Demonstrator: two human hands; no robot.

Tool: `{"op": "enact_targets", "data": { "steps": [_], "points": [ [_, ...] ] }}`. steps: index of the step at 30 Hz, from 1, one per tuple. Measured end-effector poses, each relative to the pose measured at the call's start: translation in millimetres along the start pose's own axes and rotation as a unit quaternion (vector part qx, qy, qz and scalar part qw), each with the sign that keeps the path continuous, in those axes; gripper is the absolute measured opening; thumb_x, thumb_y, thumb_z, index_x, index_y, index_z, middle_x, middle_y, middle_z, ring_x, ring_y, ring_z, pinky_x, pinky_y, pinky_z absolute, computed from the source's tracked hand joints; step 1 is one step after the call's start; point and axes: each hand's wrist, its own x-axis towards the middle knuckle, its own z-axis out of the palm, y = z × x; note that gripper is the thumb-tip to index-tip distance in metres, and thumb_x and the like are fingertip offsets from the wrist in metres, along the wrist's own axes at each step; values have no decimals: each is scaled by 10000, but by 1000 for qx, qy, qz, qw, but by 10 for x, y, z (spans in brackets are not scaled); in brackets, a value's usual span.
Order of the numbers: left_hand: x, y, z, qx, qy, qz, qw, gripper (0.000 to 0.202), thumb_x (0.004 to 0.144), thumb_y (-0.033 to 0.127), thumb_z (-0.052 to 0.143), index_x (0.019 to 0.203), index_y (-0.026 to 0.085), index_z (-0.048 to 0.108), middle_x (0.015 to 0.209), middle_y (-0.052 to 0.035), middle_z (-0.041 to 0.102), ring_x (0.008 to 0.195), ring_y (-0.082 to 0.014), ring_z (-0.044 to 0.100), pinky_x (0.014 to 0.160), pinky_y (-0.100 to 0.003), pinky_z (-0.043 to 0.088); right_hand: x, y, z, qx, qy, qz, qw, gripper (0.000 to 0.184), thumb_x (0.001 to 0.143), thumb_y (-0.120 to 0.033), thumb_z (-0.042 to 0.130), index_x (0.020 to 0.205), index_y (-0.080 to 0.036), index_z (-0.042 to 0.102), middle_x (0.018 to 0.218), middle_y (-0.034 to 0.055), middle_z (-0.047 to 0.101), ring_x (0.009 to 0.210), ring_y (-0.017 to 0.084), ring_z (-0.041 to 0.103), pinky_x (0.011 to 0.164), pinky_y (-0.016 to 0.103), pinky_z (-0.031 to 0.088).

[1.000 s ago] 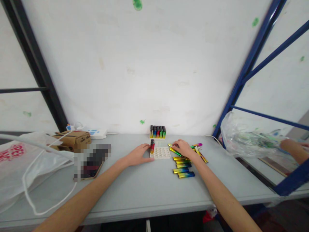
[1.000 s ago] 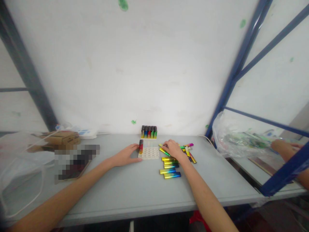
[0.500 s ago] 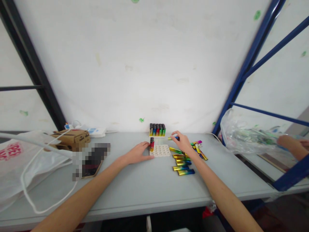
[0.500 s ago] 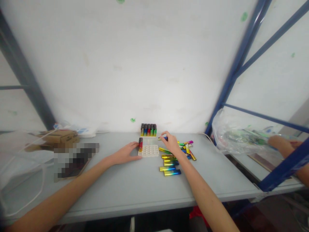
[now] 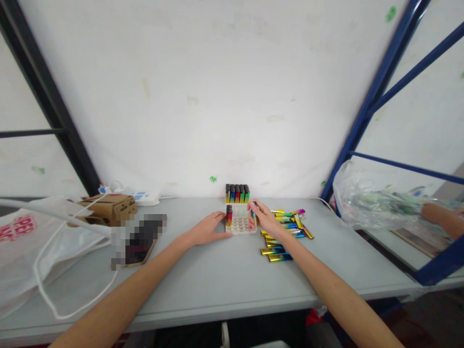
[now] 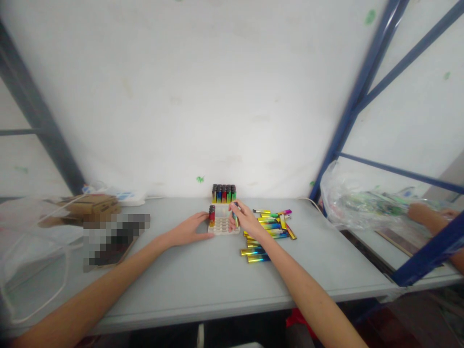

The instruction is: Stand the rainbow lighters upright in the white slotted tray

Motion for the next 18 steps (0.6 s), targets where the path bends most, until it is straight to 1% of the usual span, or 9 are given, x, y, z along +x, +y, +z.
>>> {"op": "enact_targets", "data": {
  "steps": [2,3,4,6,9,12,14,16,18],
  "points": [
    [-1,3,-1,-2,4,2,1000,711,848,689,624,1309,151,568,1360,-169,596,1253,-325,576,1116,-440,425,-5,9,51,6,10,24,1000,442,881,-689,571,928,-252,526,579,-98,345,433,82,302,417,191,319],
    [-1,5,-3,-4,7,3,1000,710,844,693,625,1304,156,572,1354,-164,601,1247,-323,580,1113,-438,428,-4,15,75,5,23,41,999,470,872,-706,564,877,-238,530,572,-99,302,428,73,246,398,183,253],
    [0,8,-5,-5,8,5,1000,707,844,696,625,1302,161,575,1349,-160,605,1243,-321,582,1112,-435,428,-3,21,100,4,40,56,998,506,868,-725,548,804,-223,519,562,-97,275,427,68,211,392,183,198],
    [1,13,-9,-3,6,6,1000,704,849,694,622,1307,162,571,1353,-158,601,1245,-317,580,1114,-433,425,-1,30,150,3,76,67,995,580,873,-741,502,648,-210,440,523,-88,248,423,62,180,399,199,141],
    [3,24,-12,0,0,-3,1000,718,852,685,628,1324,147,557,1364,-172,588,1250,-323,573,1116,-445,421,1,36,218,8,113,60,992,596,904,-675,451,535,-222,329,471,-76,223,410,64,149,404,226,115],
    [3,33,-15,-5,-1,-3,1000,720,853,681,630,1329,145,557,1361,-173,589,1251,-327,570,1114,-452,423,3,45,253,11,128,80,989,517,916,-559,409,527,-242,286,459,-75,182,406,77,115,400,240,103],
    [2,32,-16,-5,-1,-1,1000,711,856,681,626,1328,153,560,1357,-166,593,1250,-326,569,1113,-450,424,7,55,251,-4,127,86,988,465,914,-517,382,548,-251,275,468,-74,177,411,86,116,396,243,110],
    [0,26,-15,-5,1,0,1000,704,855,684,625,1325,163,563,1351,-160,598,1242,-324,572,1108,-450,427,13,64,232,-26,123,82,989,449,919,-531,362,574,-256,282,482,-72,187,417,94,135,395,243,129],
    [0,18,-13,-7,3,3,1000,697,854,687,624,1320,171,565,1349,-154,602,1238,-321,576,1106,-446,427,22,69,203,-45,121,80,988,479,928,-598,341,596,-254,311,496,-71,199,423,97,157,401,244,148]
  ]
}}
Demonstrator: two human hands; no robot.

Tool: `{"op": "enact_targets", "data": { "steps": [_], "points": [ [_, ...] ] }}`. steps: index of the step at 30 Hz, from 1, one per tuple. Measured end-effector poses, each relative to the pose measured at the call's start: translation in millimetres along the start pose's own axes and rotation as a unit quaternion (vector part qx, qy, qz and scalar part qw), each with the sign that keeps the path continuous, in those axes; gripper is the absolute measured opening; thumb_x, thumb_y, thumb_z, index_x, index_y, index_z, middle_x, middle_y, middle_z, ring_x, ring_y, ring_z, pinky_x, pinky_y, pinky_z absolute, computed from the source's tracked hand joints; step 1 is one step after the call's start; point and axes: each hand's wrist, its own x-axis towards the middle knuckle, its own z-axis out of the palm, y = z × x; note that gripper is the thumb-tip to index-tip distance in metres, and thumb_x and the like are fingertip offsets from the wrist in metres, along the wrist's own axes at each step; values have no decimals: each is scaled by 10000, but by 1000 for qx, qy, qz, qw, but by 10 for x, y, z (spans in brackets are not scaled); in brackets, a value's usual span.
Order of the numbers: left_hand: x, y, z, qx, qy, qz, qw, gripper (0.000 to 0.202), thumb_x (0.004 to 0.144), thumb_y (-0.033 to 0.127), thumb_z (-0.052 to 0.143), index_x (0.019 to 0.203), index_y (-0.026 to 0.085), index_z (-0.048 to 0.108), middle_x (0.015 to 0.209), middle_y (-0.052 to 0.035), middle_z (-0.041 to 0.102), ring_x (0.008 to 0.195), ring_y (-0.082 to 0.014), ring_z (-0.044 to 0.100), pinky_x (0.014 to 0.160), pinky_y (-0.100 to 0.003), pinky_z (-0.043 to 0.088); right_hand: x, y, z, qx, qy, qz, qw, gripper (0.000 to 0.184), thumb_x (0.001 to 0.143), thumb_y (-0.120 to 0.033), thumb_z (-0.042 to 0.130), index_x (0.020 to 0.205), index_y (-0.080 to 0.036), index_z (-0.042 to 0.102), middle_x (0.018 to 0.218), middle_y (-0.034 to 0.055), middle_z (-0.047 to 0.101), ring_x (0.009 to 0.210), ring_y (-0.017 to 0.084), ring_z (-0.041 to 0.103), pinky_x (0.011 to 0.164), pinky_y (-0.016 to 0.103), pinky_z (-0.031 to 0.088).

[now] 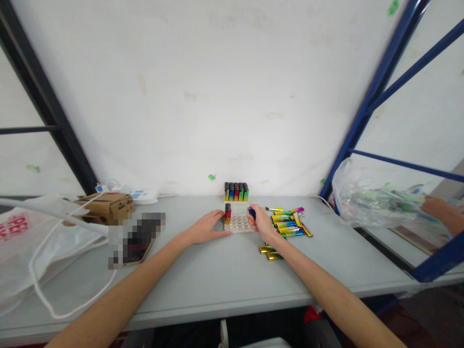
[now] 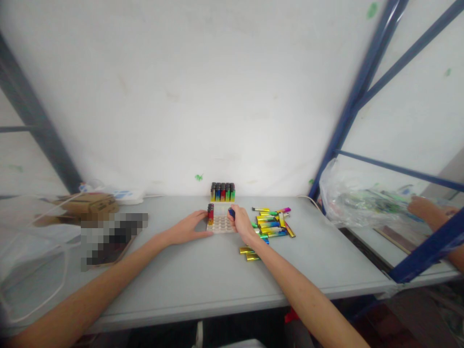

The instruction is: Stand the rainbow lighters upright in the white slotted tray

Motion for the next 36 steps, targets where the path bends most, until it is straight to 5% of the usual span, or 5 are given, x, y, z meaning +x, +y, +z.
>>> {"op": "enact_targets", "data": {
  "steps": [5,10,15,22,36],
  "points": [
    [2,11,-4,6,-8,-4,1000,706,857,681,622,1313,146,559,1359,-170,588,1258,-319,563,1122,-432,412,19,6,-64,-53,-20,-44,997,595,922,-750,327,769,-215,537,545,-65,305,441,109,283,430,245,246],
    [-4,37,-12,2,-5,-2,1000,714,858,681,621,1315,136,559,1348,-176,590,1242,-325,572,1111,-441,426,-36,2,-73,-183,-51,-163,968,470,978,-637,412,1031,-209,600,794,7,595,669,152,567,619,268,475],
    [-4,16,14,-6,11,8,1000,674,851,669,638,1300,170,581,1311,-158,619,1213,-328,588,1082,-449,448,-70,-16,-2,-302,-54,-293,905,364,943,-544,582,894,-190,650,943,69,674,896,202,608,813,320,486],
    [2,7,29,-8,12,14,1000,684,851,678,634,1311,176,575,1307,-156,617,1204,-328,590,1082,-448,447,-5,62,79,-306,33,-270,912,338,965,-525,554,870,-210,629,747,31,698,692,193,635,692,301,473],
    [6,-19,39,0,9,19,1000,652,863,678,618,1282,180,582,1293,-147,618,1197,-316,587,1077,-438,447,118,65,113,-382,-76,-271,880,237,1008,-428,537,981,-211,631,802,45,719,709,198,658,678,287,461]
  ]
}}
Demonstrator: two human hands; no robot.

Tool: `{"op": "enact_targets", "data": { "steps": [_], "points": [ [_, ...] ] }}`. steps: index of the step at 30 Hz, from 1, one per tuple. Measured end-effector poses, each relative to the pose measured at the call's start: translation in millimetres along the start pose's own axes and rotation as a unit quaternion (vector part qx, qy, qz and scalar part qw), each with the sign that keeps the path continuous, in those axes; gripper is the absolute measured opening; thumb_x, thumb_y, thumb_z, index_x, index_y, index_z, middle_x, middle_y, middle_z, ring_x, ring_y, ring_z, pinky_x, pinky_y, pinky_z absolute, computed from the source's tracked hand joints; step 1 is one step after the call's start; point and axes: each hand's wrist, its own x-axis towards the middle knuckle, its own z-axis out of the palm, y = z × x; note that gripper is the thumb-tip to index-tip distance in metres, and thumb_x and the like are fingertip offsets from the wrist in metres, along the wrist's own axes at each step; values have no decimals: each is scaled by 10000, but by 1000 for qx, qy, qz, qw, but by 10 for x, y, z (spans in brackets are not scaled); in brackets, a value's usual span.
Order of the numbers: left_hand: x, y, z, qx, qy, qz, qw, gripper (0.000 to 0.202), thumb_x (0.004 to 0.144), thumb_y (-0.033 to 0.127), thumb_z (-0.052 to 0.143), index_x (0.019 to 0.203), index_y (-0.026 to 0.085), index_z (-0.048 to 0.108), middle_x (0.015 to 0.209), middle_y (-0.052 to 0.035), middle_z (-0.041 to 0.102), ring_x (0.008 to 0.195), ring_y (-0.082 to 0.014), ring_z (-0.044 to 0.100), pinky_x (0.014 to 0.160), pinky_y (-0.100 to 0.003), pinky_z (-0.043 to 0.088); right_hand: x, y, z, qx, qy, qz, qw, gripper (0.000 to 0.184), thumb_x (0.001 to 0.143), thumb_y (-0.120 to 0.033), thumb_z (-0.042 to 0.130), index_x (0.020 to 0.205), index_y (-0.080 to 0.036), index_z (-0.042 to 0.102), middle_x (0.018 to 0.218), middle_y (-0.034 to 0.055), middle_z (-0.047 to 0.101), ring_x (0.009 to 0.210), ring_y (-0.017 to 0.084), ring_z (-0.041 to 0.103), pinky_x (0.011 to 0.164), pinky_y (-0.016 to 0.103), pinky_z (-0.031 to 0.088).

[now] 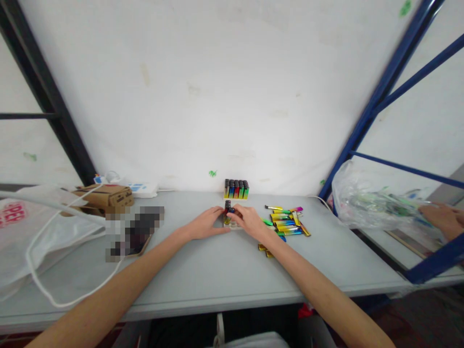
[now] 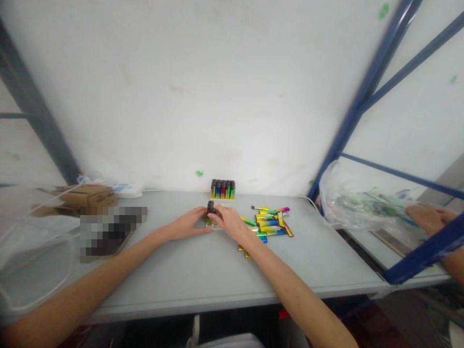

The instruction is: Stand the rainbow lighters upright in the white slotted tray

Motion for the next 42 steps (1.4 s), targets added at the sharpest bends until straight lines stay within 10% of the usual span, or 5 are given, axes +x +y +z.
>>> {"op": "enact_targets", "data": {
  "steps": [12,18,24,28,42],
  "points": [
    [8,13,-6,-21,9,0,1000,620,848,639,653,1262,180,597,1303,-140,624,1207,-318,588,1072,-428,445,134,8,-75,-141,-86,-72,984,235,1010,-402,556,1097,-198,634,863,69,719,750,201,658,665,269,434],
    [-2,37,-28,-16,2,-8,1000,630,858,645,637,1269,169,595,1315,-148,623,1217,-325,588,1084,-442,442,117,85,-55,-206,-79,-2,975,378,909,-549,659,761,-204,691,639,39,642,602,176,583,588,257,351],
    [6,42,-52,-2,-10,-24,1000,691,852,667,624,1310,152,572,1386,-170,583,1275,-322,560,1140,-436,402,-78,608,-622,-160,21,80,984,496,1030,-509,446,782,-168,707,684,41,686,606,150,562,652,258,401],
    [17,40,-58,2,-18,-29,999,700,857,676,602,1309,142,573,1390,-176,581,1280,-327,561,1136,-440,412,-187,1021,-911,-236,4,139,962,254,961,-332,604,1077,-152,741,1139,136,736,1041,226,659,947,312,451],
    [8,42,-61,24,-23,-34,999,732,866,699,583,1329,132,563,1389,-180,579,1269,-323,571,1130,-438,427,-128,1136,-757,-292,-4,179,940,184,949,-273,622,1076,-172,708,1108,135,746,1058,261,674,958,359,475]
  ]
}}
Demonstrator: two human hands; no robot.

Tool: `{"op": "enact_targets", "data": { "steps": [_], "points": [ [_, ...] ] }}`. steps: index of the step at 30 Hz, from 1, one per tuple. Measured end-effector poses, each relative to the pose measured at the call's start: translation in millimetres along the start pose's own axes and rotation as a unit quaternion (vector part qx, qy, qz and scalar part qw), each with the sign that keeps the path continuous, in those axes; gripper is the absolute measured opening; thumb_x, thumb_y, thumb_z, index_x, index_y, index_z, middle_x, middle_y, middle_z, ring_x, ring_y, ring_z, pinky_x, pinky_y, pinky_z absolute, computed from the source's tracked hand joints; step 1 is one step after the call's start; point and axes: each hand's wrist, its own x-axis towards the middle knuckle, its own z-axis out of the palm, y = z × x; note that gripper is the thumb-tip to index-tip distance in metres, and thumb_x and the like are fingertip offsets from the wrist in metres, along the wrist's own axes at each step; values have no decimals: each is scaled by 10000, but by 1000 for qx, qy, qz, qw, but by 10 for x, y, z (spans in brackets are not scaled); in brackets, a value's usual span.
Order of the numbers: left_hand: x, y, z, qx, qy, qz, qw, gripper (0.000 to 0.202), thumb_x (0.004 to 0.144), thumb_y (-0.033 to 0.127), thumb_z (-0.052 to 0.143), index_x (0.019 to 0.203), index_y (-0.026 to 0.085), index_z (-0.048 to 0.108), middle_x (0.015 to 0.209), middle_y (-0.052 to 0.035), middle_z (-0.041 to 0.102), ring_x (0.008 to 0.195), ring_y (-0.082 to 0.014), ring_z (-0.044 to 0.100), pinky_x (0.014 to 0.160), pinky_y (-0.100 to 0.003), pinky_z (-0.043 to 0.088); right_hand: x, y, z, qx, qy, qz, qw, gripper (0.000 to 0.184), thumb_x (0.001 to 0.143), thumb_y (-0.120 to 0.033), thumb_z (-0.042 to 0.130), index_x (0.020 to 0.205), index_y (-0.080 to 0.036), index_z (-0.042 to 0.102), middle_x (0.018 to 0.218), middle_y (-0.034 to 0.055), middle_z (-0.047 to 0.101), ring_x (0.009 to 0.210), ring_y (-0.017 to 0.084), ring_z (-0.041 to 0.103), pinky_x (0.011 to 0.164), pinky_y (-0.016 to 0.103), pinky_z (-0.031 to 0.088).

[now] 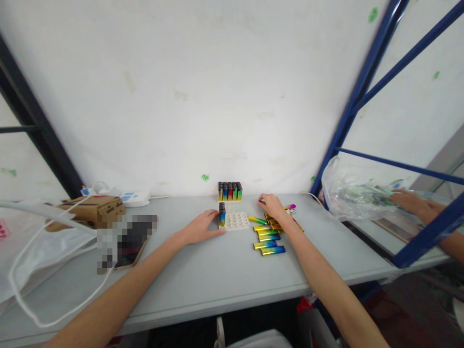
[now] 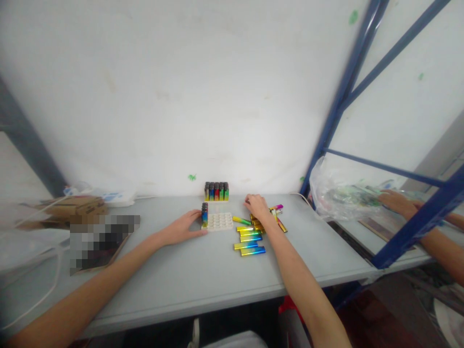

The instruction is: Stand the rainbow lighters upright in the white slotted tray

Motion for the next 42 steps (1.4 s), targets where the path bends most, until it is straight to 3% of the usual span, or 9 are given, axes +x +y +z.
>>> {"op": "enact_targets", "data": {
  "steps": [3,8,14,18,25,30,34,38,42],
  "points": [
    [1,-5,-1,1,2,4,1000,724,865,693,590,1329,137,565,1390,-178,581,1259,-327,579,1125,-446,433,21,-73,-78,104,98,-28,989,168,946,-298,622,1048,-173,667,1048,120,752,1001,242,691,923,355,488],
    [12,-24,22,-6,8,4,1000,738,852,700,601,1322,132,574,1381,-188,588,1259,-339,581,1124,-460,436,-36,-444,-183,357,223,-45,906,294,907,-489,635,903,-196,637,888,54,742,861,214,713,845,326,505],
    [5,-34,54,-20,32,17,999,722,835,703,623,1298,150,592,1344,-173,620,1232,-355,599,1105,-477,451,-229,-1065,-33,510,93,1,855,336,974,-557,464,984,-231,544,712,-19,640,640,182,667,622,289,502],
    [-2,-24,57,-16,31,22,999,702,857,676,622,1314,145,574,1340,-177,612,1224,-332,598,1105,-461,449,-289,-1195,28,569,14,21,822,346,984,-576,406,1031,-252,518,725,-52,546,407,113,482,412,256,402],
    [-7,-33,55,-16,27,22,999,714,861,699,600,1311,145,575,1333,-171,612,1222,-325,593,1099,-449,449,-279,-1044,-25,528,7,-1,849,421,955,-510,501,1271,-233,526,853,-4,615,496,103,457,439,235,370],
    [-12,-25,48,-27,33,30,999,694,853,680,627,1303,153,586,1318,-167,621,1197,-324,604,1088,-452,459,-305,-1078,-81,517,-30,-48,854,367,968,-565,481,939,-211,573,663,-33,506,519,113,442,475,228,361],
    [-13,-10,45,-19,26,21,999,735,861,701,601,1327,134,565,1337,-173,602,1224,-320,588,1110,-437,438,-365,-1168,-98,543,-83,-28,835,369,986,-591,404,1058,-242,502,715,-46,533,487,110,403,447,224,326],
    [-9,-11,43,-19,13,16,1000,767,861,707,595,1346,115,546,1365,-188,582,1248,-327,571,1132,-447,415,-409,-1232,-186,454,3,-20,891,385,968,-595,436,889,-227,514,658,-48,494,569,129,435,513,237,322],
    [-5,-5,31,-19,13,15,1000,710,864,672,616,1335,144,557,1369,-172,588,1253,-323,570,1127,-449,422,-416,-1232,-277,377,86,-14,922,535,941,-623,453,602,-219,359,566,-49,332,557,111,334,519,256,239]
  ]
}}
